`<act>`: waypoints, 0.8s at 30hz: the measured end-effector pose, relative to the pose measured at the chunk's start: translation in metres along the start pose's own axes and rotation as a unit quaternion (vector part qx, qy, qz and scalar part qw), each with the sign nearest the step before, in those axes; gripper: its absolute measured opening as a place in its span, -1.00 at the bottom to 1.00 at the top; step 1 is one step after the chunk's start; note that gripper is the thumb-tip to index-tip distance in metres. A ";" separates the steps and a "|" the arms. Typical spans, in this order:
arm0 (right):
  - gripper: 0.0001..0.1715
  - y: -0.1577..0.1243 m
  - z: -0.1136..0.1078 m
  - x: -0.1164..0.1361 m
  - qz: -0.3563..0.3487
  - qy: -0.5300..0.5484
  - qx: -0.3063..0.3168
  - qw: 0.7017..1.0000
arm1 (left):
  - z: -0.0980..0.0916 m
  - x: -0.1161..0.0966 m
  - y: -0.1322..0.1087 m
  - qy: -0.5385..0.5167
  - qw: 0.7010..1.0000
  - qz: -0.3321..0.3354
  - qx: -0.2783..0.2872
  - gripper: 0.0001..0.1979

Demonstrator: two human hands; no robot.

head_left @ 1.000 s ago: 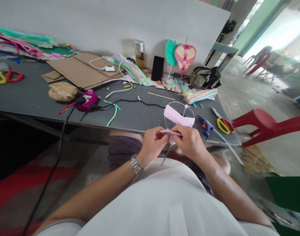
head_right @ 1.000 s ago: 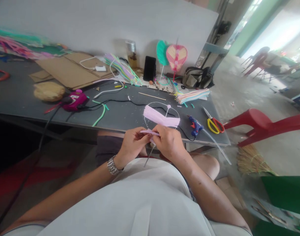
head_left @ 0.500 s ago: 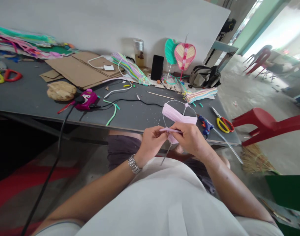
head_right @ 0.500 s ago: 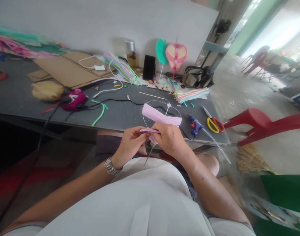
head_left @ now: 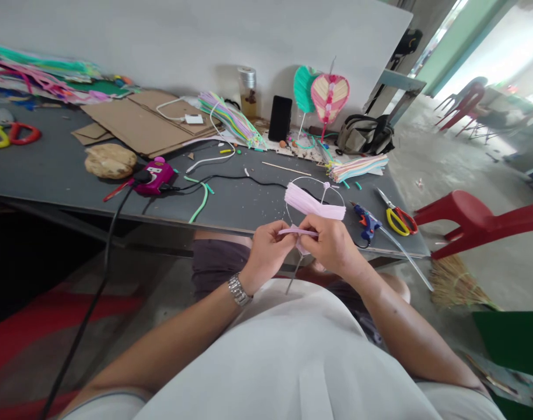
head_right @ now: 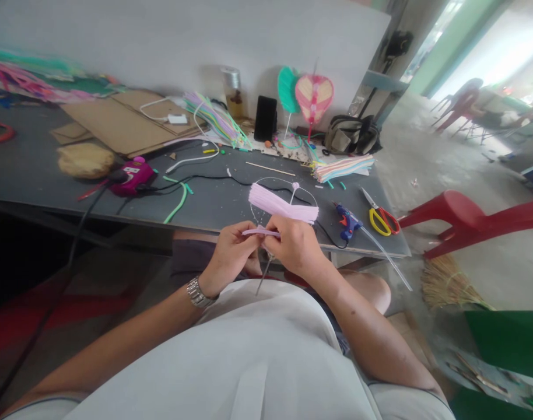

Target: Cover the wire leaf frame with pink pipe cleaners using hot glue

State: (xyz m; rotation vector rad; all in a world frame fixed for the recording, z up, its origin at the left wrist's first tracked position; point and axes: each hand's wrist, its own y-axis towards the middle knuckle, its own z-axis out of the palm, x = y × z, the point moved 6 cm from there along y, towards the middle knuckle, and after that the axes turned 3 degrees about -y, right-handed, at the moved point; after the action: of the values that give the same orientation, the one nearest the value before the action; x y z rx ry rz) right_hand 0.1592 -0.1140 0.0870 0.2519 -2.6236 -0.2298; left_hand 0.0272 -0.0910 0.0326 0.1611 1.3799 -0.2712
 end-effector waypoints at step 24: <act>-0.81 0.011 -0.012 0.003 -0.023 0.062 0.073 0.995 | 0.002 0.004 0.006 -0.022 0.998 -0.045 0.033 -0.76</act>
State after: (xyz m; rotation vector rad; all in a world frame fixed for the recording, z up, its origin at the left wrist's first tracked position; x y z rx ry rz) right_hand 0.1610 -0.1050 0.1007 0.3646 -2.5157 -0.0361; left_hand 0.0315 -0.0867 0.0287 0.1476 1.3373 -0.3936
